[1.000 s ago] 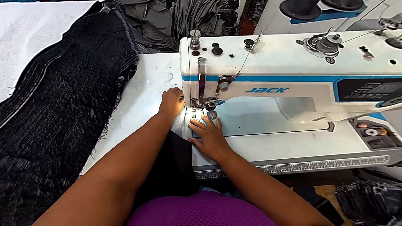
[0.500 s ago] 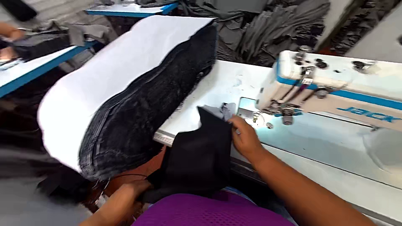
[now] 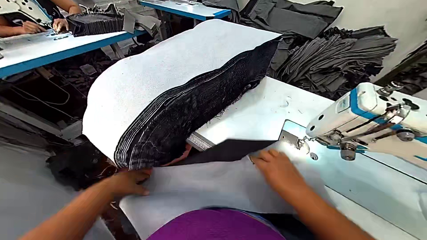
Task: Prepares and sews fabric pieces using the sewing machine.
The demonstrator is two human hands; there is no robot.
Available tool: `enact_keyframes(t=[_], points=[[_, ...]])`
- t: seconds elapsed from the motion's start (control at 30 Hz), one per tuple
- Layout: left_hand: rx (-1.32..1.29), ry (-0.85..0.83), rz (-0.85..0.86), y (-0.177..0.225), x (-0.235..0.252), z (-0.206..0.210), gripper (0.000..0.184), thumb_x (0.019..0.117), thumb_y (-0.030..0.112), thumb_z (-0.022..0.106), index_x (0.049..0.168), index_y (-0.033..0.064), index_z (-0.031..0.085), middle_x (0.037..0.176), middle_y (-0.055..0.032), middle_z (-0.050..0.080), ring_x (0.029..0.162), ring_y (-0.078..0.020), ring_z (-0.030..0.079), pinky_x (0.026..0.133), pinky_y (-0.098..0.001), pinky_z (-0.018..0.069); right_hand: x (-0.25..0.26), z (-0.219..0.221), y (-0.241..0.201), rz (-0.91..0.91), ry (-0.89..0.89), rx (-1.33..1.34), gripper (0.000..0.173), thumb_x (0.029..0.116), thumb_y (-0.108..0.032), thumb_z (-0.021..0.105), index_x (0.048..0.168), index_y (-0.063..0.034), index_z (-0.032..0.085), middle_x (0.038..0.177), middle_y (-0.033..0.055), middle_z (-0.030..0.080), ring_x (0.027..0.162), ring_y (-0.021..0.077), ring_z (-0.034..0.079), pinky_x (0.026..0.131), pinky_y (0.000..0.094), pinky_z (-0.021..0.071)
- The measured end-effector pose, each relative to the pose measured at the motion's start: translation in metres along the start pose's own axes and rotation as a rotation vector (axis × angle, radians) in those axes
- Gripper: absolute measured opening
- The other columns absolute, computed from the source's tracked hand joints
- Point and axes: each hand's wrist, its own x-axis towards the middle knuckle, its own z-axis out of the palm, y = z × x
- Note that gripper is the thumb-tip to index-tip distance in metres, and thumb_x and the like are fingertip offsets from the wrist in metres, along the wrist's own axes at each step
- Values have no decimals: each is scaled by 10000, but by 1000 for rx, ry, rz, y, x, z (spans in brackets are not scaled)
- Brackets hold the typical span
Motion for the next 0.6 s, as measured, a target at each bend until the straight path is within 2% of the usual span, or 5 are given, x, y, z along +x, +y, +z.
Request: enact_keyframes(t=[0.1,0.27,0.37,0.47,0.6], points=[[-292,101,156,21,74,76,847,860,191,819,1553,-19,380,1506,-263,495,1398,-401,489,1166,-548,390,5,22,5,197,-163,114,469,995,-381,625,1380,-115,658,1267,191,671,1183,444,607,925,670,466],[-180,267,228,42,95,84,509,1028,100,595,1481,-84,453,1466,-294,520,1335,-394,557,1148,-490,422,39,70,-36,41,-74,-37,467,1032,-266,529,1471,-113,568,1545,216,481,1454,480,394,1116,757,281],[-115,331,243,43,96,81,536,969,20,632,1476,-60,478,1442,-284,546,1332,-392,557,1153,-504,412,32,101,-60,-273,17,-42,595,860,47,643,1429,-127,611,1515,180,531,1420,453,458,1088,702,375],[-147,502,289,47,103,79,392,932,-103,541,1310,-75,641,1299,-281,650,1233,-410,629,1097,-536,462,17,120,-53,-548,227,171,249,924,7,593,1106,-73,742,1147,85,746,1179,285,680,1068,470,505],[-521,455,188,73,127,56,263,1076,66,486,1128,-121,664,1067,-227,702,1021,-269,673,988,-434,512,-13,133,-50,-39,-45,731,315,976,-104,573,1147,125,705,1195,282,698,1183,364,669,1066,439,497]])
